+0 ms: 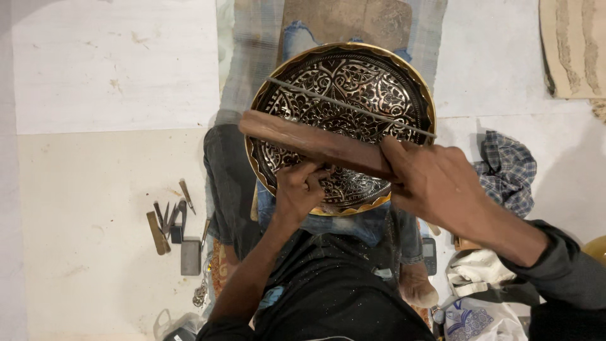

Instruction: The person uses a hammer and chisel to engrave intricate patterns into a large metal tray resting on their lap. They repeatedly strike the chisel with the hammer to create detailed designs on the tray's surface.

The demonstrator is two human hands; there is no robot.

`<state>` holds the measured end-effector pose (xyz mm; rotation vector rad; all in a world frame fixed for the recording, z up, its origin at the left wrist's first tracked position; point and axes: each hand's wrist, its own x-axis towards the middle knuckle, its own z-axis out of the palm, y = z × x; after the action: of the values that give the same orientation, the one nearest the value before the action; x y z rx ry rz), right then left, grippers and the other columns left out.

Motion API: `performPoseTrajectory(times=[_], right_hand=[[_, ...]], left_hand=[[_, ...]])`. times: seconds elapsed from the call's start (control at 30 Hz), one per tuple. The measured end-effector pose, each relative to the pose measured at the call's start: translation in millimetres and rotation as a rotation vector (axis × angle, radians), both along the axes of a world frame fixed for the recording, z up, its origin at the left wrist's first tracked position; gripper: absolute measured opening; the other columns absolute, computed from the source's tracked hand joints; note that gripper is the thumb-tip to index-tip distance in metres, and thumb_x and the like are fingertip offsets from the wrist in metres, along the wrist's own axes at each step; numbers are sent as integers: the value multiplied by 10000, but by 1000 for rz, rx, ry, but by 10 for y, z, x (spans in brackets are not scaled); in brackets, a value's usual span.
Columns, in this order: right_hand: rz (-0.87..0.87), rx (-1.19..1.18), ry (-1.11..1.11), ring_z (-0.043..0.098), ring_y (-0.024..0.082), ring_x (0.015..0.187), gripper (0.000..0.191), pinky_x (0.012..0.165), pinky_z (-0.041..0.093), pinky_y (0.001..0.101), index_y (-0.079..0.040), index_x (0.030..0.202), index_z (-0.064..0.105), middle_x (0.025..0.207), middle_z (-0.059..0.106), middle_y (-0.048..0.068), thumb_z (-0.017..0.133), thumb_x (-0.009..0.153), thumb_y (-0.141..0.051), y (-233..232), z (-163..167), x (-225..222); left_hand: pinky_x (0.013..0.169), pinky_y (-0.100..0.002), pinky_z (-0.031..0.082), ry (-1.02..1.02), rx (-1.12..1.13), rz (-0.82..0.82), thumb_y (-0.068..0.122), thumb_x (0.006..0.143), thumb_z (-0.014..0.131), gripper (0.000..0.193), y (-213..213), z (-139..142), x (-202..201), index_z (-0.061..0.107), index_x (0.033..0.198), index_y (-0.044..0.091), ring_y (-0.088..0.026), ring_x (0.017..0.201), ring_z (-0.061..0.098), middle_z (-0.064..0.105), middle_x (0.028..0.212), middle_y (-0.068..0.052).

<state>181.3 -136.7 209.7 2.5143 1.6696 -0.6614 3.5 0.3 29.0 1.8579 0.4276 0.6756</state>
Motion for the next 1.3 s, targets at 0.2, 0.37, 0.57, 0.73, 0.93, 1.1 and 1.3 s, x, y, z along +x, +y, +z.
performPoseTrajectory(times=[0.2,0.37,0.57,0.73,0.93,1.1,1.3], right_hand=[[-146,353,302,669,349,554,332,512,506,440,-29,969,533,660,633,168,707,691,-83,-9,-3,2],[-12,256,117,629,352,489,380,474,474,478,-36,943,523,637,616,156,735,630,-77,-70,-75,47],[-70,122,149,629,339,550,326,526,501,449,-48,971,482,635,610,160,683,716,-83,-46,-109,0],[-114,393,223,645,442,632,415,559,485,495,-7,981,499,730,623,218,721,638,-84,-11,25,22],[-37,215,117,657,452,654,411,558,473,523,-26,957,490,708,637,198,737,639,-110,-19,-1,31],[-108,402,249,634,438,581,466,509,497,490,29,982,445,632,575,241,743,650,-104,-52,-131,-2],[-194,438,283,682,313,516,352,471,512,452,-15,987,554,619,641,171,712,675,-56,-107,-103,-78]], left_hand=[[819,-292,677,-68,57,12,-147,823,516,539,-7,-150,-17,632,1335,-28,-261,993,779,756,1148,-201],[667,-254,666,74,76,36,-141,867,564,422,-23,-182,-33,693,1232,27,-177,802,810,791,1050,-162],[697,-239,671,6,152,36,-142,887,573,457,-10,-175,-25,690,1270,76,-175,885,814,795,999,-114],[644,-248,644,34,119,53,-170,811,532,566,-8,-158,-32,665,1314,53,-223,925,795,778,1094,-166],[618,-267,627,156,88,24,-133,889,544,457,1,-113,-48,711,1243,103,-178,760,792,820,1023,-105],[772,-273,688,-32,77,25,-154,858,526,539,-4,-89,-51,666,1322,80,-209,950,798,771,1100,-155],[688,-294,657,71,105,40,-159,794,529,595,9,-136,-70,674,1324,67,-209,899,803,792,1003,-143]])
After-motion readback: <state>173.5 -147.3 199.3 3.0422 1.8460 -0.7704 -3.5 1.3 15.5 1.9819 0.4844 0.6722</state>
